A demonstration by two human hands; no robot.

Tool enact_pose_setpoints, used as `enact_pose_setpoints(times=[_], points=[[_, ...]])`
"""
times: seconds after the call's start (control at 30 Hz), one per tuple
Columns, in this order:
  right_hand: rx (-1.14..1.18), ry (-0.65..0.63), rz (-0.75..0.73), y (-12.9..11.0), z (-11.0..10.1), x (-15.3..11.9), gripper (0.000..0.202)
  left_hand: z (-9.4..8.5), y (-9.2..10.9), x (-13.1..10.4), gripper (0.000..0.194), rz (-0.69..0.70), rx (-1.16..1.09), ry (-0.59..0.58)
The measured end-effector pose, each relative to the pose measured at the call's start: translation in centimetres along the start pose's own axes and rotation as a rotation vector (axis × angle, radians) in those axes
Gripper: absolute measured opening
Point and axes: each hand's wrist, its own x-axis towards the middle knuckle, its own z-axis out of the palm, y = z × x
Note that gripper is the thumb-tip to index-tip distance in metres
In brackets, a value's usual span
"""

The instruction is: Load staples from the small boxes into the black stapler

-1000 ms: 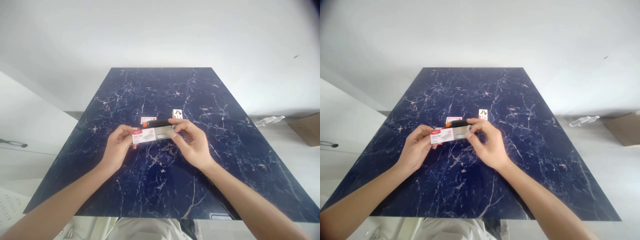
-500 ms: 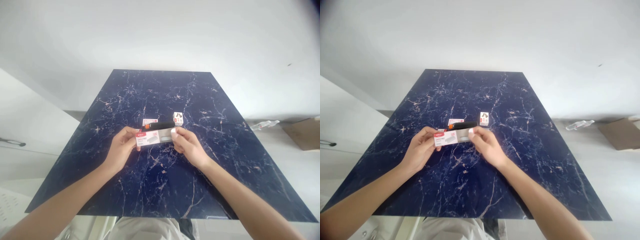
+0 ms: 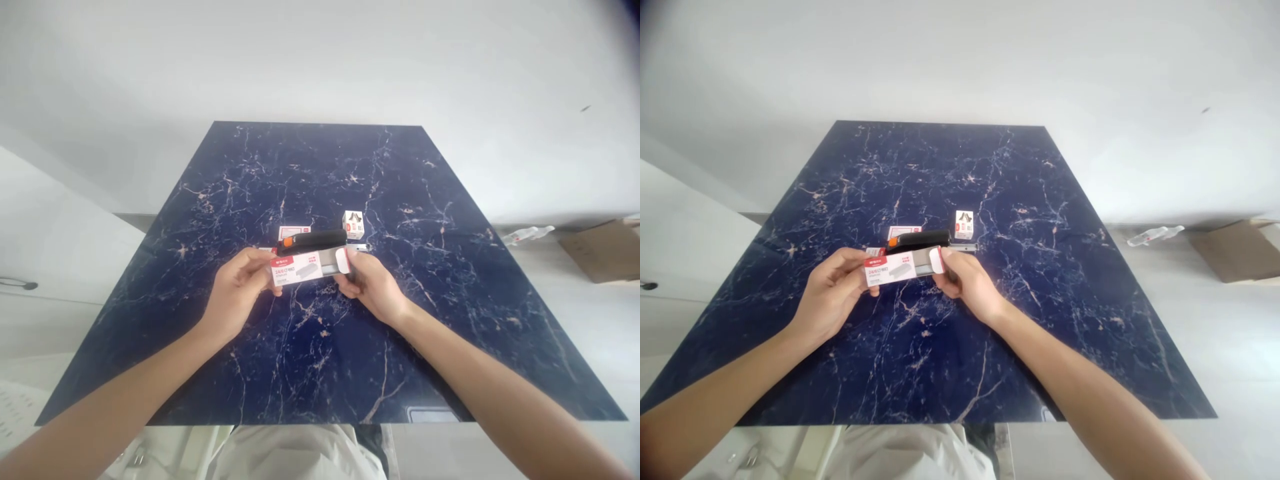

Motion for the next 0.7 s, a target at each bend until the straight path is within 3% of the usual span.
enact_pose_setpoints(times=[0.17,0.3,0.57,0.7], points=[[-0.425,0.152,-0.138,-0.8,-0.1,-0.5,0.056,-0.1,-0.2,0.0,0.017,-0.014,0.047,-0.062],[-0.595,0.124,-0.172,-0.8,0.4,-0.8,0.052,-0.1,-0.1,-0.2,0.021,-0.036,0.173,-0.167],[-0.498,0.001,-0.113,-1.2,0.2,-0.5,0.052,0.3,0.1,-0.9,0.032,-0.114,0.148,-0.198],[-0.189,-0.212,0.037,-1.2,0.4,-0.7,0.060,0.1,-0.5,-1.1,0.034,-0.126,0.032,-0.229]])
